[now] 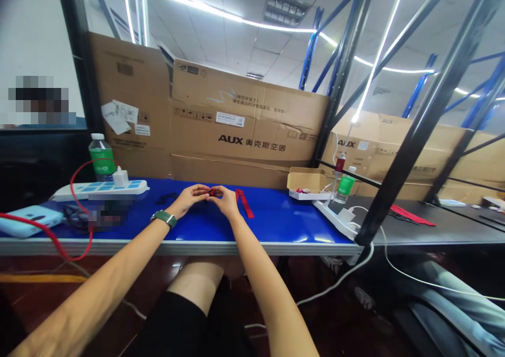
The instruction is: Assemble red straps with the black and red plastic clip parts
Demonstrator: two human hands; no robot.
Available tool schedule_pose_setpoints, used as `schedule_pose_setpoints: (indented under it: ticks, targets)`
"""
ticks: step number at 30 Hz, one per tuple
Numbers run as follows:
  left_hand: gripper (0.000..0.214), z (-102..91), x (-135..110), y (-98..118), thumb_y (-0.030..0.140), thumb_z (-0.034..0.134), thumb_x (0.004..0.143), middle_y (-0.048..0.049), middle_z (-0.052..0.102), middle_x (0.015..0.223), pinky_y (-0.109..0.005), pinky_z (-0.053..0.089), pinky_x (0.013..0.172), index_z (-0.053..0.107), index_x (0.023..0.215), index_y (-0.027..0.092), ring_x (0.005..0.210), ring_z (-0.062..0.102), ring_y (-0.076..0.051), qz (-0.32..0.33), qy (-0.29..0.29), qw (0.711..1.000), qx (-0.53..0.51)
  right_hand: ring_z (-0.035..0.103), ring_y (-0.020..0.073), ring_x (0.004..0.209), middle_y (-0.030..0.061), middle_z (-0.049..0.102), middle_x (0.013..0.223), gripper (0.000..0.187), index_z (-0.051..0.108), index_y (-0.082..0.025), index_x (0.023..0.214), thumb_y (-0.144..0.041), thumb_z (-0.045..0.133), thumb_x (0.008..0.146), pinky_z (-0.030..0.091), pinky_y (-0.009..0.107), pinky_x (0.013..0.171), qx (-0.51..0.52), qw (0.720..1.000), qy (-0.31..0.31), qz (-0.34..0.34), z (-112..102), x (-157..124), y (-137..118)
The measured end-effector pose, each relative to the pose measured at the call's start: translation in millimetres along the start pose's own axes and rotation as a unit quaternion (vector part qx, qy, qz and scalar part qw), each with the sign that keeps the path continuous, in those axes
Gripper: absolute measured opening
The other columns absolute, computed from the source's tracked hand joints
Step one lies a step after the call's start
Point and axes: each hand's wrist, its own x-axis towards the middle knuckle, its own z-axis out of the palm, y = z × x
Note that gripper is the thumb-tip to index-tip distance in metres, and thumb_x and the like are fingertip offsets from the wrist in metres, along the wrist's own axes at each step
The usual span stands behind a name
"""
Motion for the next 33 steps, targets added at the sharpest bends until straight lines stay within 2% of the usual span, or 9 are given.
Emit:
schedule_pose_setpoints:
  ticks: [3, 6, 11, 17, 20, 22, 26, 29, 33]
  targets:
    - [0.052, 0.0, 1.8, 1.3, 0.056, 0.081, 0.071, -0.0129, 0.075, 0.112, -0.042, 0.052, 0.098, 0.073, 0.104, 0.016, 0.105, 0.069, -0.028, 0.036, 0.032, 0.998, 0.039, 0.074, 0.0219, 0.093, 0.0063, 0.076, 0.103, 0.034, 0.070, -0.020, 0.107, -0.028, 0.077, 0.075, 0.059, 0.037, 0.093, -0.005, 1.000, 0.028, -0.008, 0.3, 0.4, -2.1]
    - [0.046, -1.4, 4.0, -1.6, 0.058, 0.074, 0.076, -0.0108, 0.077, 0.099, -0.041, 0.052, 0.092, 0.075, 0.095, 0.016, 0.094, 0.069, -0.026, 0.085, 0.077, 0.983, 0.144, 0.073, 0.0214, 0.096, 0.0062, 0.075, 0.105, 0.035, 0.069, -0.020, 0.108, -0.022, 0.075, 0.074, 0.058, 0.035, 0.093, -0.016, 0.999, 0.043, -0.010, 0.1, -0.1, -4.4]
    - [0.036, -2.8, 6.2, -9.4, 0.054, 0.069, 0.078, -0.0085, 0.073, 0.088, -0.038, 0.050, 0.085, 0.074, 0.082, 0.019, 0.085, 0.064, -0.024, 0.137, 0.073, 0.948, 0.277, 0.072, 0.0203, 0.098, 0.0030, 0.075, 0.103, 0.031, 0.068, -0.023, 0.108, -0.018, 0.068, 0.077, 0.057, 0.035, 0.094, -0.046, 0.999, -0.002, -0.025, -0.4, -2.4, -5.0]
    - [0.035, -4.1, 8.1, -9.0, 0.051, 0.067, 0.078, -0.0086, 0.074, 0.088, -0.037, 0.050, 0.085, 0.073, 0.082, 0.017, 0.084, 0.066, -0.023, 0.108, 0.006, 0.967, 0.229, 0.072, 0.0183, 0.096, 0.0007, 0.074, 0.102, 0.032, 0.066, -0.024, 0.109, -0.016, 0.064, 0.079, 0.057, 0.033, 0.093, -0.034, 0.998, -0.033, -0.034, 2.0, -3.7, -4.0]
    - [0.033, -5.8, 10.3, -11.0, 0.049, 0.066, 0.078, -0.0071, 0.072, 0.083, -0.036, 0.050, 0.083, 0.072, 0.078, 0.017, 0.081, 0.065, -0.023, 0.093, -0.003, 0.969, 0.229, 0.072, 0.0179, 0.095, 0.0006, 0.073, 0.102, 0.030, 0.065, -0.024, 0.106, -0.015, 0.065, 0.077, 0.057, 0.031, 0.092, -0.056, 0.997, -0.036, -0.034, 5.7, -3.2, -5.6]
    - [0.030, -7.3, 12.0, -13.6, 0.047, 0.065, 0.077, -0.0064, 0.071, 0.081, -0.035, 0.050, 0.081, 0.071, 0.076, 0.017, 0.080, 0.065, -0.022, 0.082, 0.012, 0.970, 0.228, 0.071, 0.0180, 0.094, 0.0012, 0.072, 0.103, 0.031, 0.065, -0.023, 0.106, -0.014, 0.065, 0.077, 0.057, 0.031, 0.090, -0.065, 0.997, -0.029, -0.036, 8.0, -2.6, -6.6]
    - [0.025, -9.3, 13.1, -16.3, 0.043, 0.065, 0.074, -0.0067, 0.072, 0.084, -0.036, 0.049, 0.084, 0.069, 0.077, 0.018, 0.085, 0.064, -0.023, 0.072, 0.088, 0.969, 0.217, 0.070, 0.0196, 0.100, 0.0040, 0.071, 0.110, 0.032, 0.062, -0.023, 0.108, -0.013, 0.065, 0.078, 0.054, 0.033, 0.095, -0.085, 0.996, 0.003, -0.036, 6.7, -2.2, -9.2]
    - [0.023, -7.7, 11.1, -15.0, 0.042, 0.064, 0.074, -0.0060, 0.071, 0.088, -0.035, 0.048, 0.087, 0.068, 0.079, 0.019, 0.089, 0.063, -0.024, 0.066, 0.080, 0.973, 0.205, 0.066, 0.0223, 0.109, 0.0065, 0.070, 0.112, 0.031, 0.062, -0.023, 0.108, -0.013, 0.066, 0.078, 0.049, 0.038, 0.104, -0.125, 0.991, 0.008, -0.044, 2.9, -2.4, -10.8]
    - [0.020, -4.3, 9.5, -15.0, 0.038, 0.055, 0.079, -0.0013, 0.065, 0.075, -0.032, 0.046, 0.076, 0.063, 0.075, 0.021, 0.077, 0.058, -0.021, 0.026, 0.071, 0.970, 0.229, 0.062, 0.0224, 0.105, 0.0074, 0.065, 0.109, 0.031, 0.060, -0.021, 0.109, -0.012, 0.065, 0.079, 0.049, 0.040, 0.101, -0.149, 0.987, -0.007, -0.052, 4.0, -1.9, -8.1]
